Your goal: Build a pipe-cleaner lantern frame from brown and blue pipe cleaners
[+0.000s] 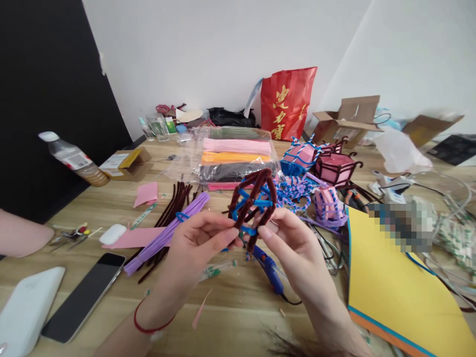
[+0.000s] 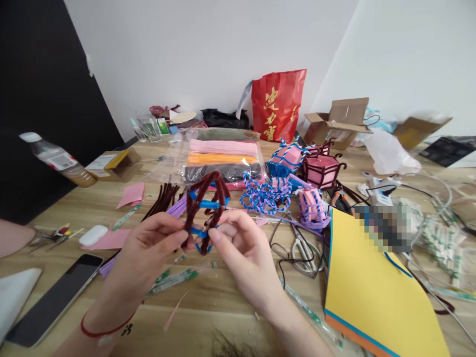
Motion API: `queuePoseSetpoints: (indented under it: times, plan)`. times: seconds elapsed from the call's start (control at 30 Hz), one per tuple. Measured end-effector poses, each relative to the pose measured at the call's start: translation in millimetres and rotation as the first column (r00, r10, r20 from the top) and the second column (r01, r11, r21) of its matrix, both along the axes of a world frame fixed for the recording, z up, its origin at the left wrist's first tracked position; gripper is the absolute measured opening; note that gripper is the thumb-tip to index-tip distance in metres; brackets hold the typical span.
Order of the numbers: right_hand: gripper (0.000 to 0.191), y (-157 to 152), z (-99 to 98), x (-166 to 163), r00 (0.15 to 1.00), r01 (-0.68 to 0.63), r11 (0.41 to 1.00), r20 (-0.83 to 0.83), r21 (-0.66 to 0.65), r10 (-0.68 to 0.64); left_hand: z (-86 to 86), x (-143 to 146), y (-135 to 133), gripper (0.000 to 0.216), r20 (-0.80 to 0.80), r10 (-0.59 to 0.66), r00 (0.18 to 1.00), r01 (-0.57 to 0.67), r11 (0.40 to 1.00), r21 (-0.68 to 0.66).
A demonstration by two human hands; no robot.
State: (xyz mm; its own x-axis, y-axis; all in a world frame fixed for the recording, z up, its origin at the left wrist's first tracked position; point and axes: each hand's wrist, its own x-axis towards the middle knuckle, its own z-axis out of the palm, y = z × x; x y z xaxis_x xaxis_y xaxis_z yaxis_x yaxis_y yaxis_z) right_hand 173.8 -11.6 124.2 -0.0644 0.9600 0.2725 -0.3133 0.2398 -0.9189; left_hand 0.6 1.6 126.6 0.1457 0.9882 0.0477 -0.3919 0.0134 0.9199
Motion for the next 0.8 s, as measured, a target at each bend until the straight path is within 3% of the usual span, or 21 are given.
queuePoseSetpoints:
  times: [0.27, 0.47, 0.63, 0.8]
  plan:
    - [0.021, 1.6, -4.8, -1.7, 0.999, -0.023, 1.000, -0.035, 0.014, 0.023, 1.6, 1.4, 4.5, 0.032, 0.044, -0.024, 0.999, 0.026, 0.999, -0.040]
    - [0.016, 1.8, -0.9, 4.3, 0.996, -0.082, 0.996, -0.028, 0.028, 0.083, -1.7, 3.2, 3.8, 0.033, 0.131, -0.068, 0.989, 0.076, 0.995, -0.061]
    - [0.019, 2.2, -2.9, 5.1, 0.999, -0.043, 0.999, 0.033, 0.024, 0.043, -2.6, 3.7, 2.2, 0.042, 0.151, 0.037, 0.988, -0.014, 0.989, -0.150]
    - [0.021, 0.5, -6.1, -0.7, 0.996, 0.061, 0.996, 0.057, 0.070, -0.066, 2.0, 5.5, -0.7, 0.038, 0.132, 0.090, 0.987, -0.077, 0.992, -0.105]
